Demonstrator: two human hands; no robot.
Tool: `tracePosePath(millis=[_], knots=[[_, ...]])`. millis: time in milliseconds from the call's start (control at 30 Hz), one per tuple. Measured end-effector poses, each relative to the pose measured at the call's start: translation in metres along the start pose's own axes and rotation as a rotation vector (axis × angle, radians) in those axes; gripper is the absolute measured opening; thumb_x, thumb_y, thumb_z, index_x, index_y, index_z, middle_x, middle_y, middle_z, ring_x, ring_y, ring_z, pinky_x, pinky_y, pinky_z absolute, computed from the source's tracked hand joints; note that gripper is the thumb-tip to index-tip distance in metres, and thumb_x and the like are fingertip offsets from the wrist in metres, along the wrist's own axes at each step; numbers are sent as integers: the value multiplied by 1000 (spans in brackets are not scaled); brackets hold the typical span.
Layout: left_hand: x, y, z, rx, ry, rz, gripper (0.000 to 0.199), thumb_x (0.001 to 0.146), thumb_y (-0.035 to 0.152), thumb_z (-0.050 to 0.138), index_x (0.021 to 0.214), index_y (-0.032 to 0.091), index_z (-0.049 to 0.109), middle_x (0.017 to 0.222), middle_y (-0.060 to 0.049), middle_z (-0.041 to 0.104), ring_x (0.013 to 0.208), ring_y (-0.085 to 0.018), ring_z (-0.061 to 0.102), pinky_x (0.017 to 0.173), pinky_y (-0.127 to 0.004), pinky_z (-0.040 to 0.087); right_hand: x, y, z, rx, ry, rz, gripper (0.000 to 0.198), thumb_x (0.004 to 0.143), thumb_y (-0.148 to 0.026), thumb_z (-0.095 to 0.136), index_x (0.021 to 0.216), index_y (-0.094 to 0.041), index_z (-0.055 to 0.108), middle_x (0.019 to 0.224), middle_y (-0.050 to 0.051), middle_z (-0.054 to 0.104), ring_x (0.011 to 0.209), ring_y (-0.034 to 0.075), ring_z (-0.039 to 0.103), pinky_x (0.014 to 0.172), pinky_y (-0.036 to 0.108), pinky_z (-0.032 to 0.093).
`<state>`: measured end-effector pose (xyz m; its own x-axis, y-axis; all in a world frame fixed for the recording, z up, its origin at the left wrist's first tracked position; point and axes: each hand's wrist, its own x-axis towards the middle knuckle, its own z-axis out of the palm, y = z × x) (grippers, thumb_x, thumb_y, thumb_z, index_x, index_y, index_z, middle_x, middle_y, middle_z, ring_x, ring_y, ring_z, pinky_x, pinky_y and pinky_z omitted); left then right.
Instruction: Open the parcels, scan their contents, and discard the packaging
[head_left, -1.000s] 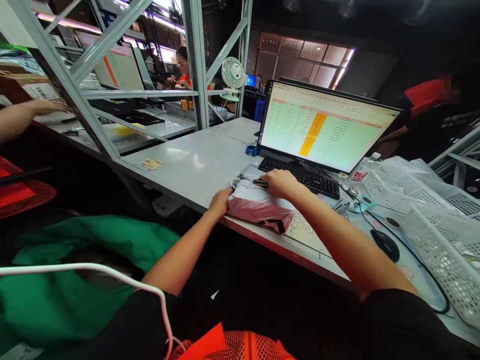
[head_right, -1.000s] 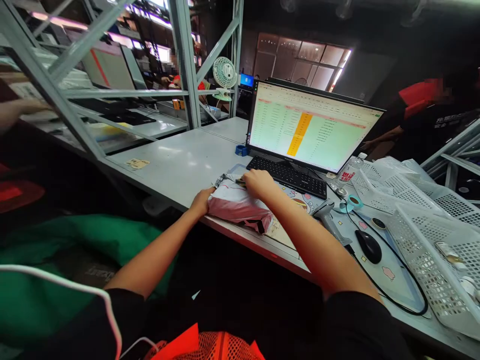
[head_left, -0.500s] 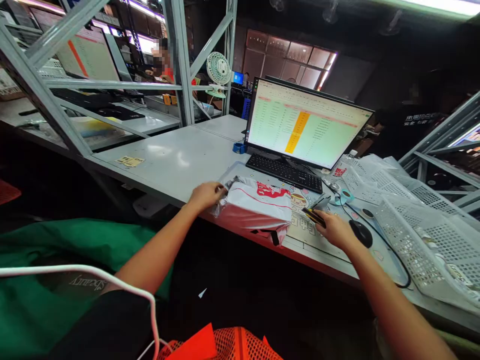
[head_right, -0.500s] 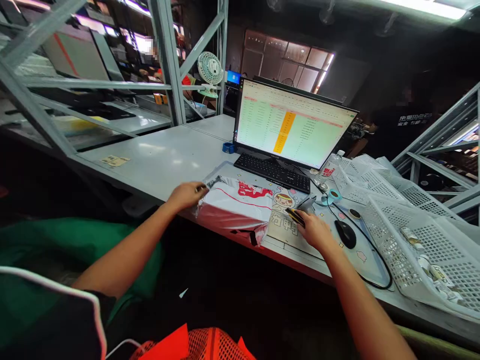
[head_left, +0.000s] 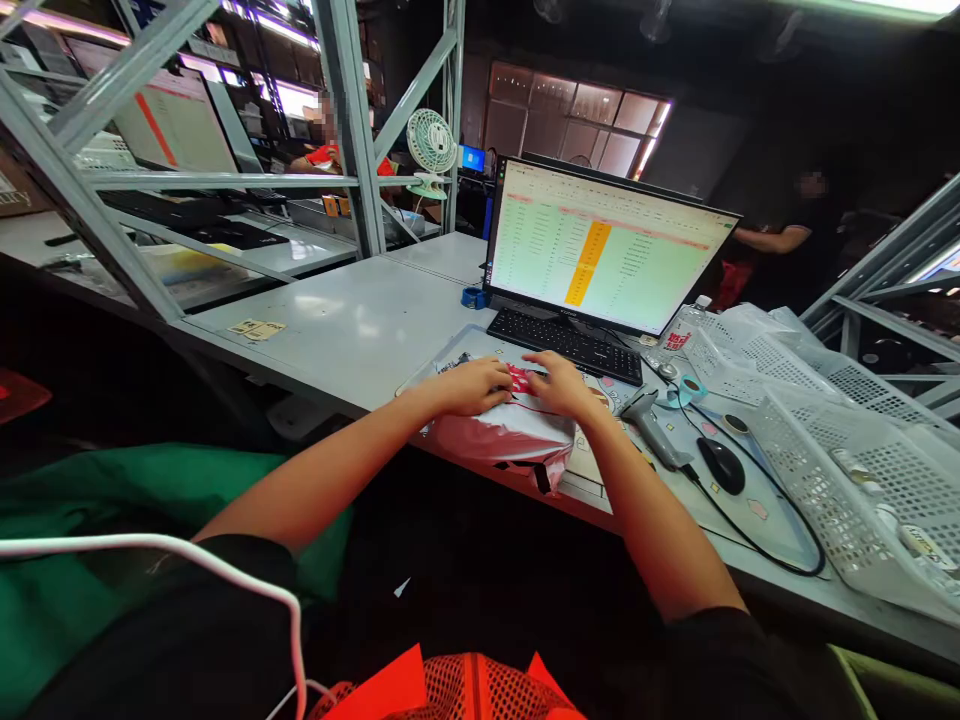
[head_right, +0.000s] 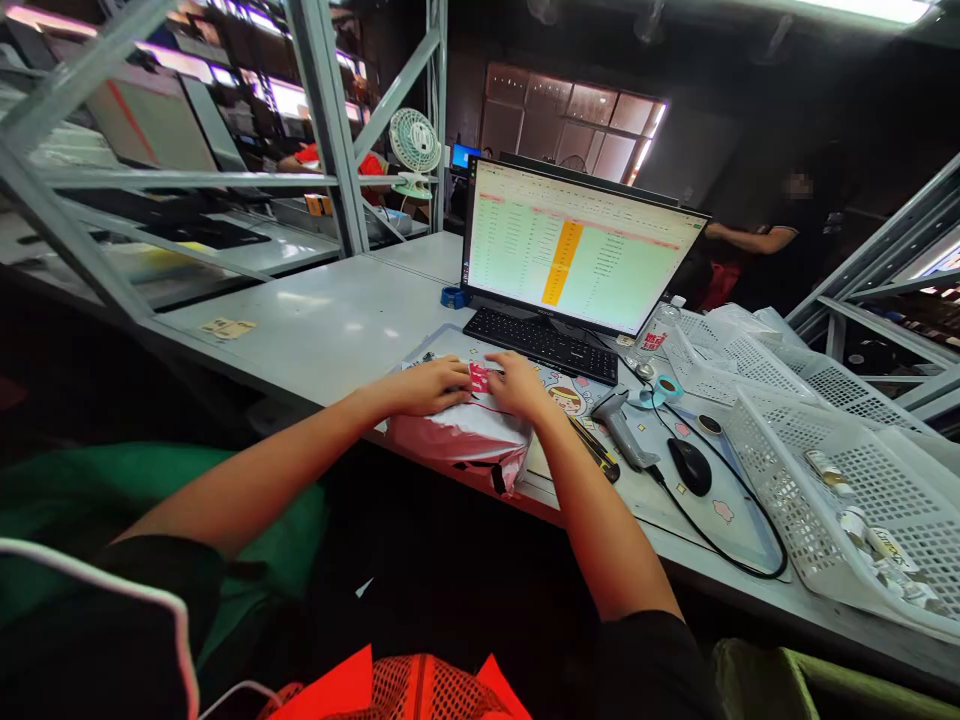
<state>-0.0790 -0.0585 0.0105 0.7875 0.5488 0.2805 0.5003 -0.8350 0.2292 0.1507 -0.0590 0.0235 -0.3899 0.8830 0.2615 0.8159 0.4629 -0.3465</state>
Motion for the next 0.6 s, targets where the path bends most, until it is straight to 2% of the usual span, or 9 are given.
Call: tracePosePath(millis=[100, 167, 233, 400, 500, 600], knots=[[-3, -3, 1, -29, -4, -19, 27, 103, 29, 58, 121, 16, 74, 125, -14, 73, 122, -28, 64, 110, -37, 46, 15, -16, 13, 35, -117, -67, 47, 98, -11, 59, 144, -16, 67, 144, 13, 70, 132, 24, 66, 117, 37, 46], [-3, -4, 2, -14, -37, -42, 34, 103, 32, 59, 133, 19, 70, 138, -13, 69, 130, -28, 61, 115, -38, 43, 16, -13, 18, 74, -98, -29, 44, 101, -11, 57, 143, -17, 68, 143, 12, 71, 130, 23, 67, 115, 36, 48], [-1, -4, 3, 16, -54, -54, 34, 104, 32, 57, 133, 22, 71, 143, -11, 67, 132, -28, 61, 115, -38, 42, 15, -7, 19, 112, -63, 2, 38, 102, -11, 56, 136, -18, 73, 136, 10, 75, 125, 22, 70, 113, 34, 49], [5, 4, 2, 44, -30, -79, 25, 103, 26, 54, 110, 20, 77, 128, -10, 73, 111, -27, 71, 95, -35, 50, 15, -1, 20, 205, 15, 33, 31, 96, -7, 60, 113, -20, 83, 117, 6, 82, 110, 21, 75, 105, 32, 53], [9, 8, 1, 115, -40, -102, 26, 103, 25, 51, 105, 18, 76, 117, -12, 75, 104, -28, 71, 91, -36, 50, 16, -5, 21, 215, 43, 59, 30, 96, -7, 59, 107, -19, 84, 112, 7, 83, 105, 21, 76, 102, 30, 54], [14, 11, 0, 172, -42, -72, 24, 100, 21, 51, 99, 16, 75, 107, -14, 75, 102, -30, 69, 93, -39, 49, 17, -6, 20, 187, 85, 90, 30, 98, -11, 56, 109, -17, 84, 113, 9, 83, 106, 22, 75, 101, 30, 53]])
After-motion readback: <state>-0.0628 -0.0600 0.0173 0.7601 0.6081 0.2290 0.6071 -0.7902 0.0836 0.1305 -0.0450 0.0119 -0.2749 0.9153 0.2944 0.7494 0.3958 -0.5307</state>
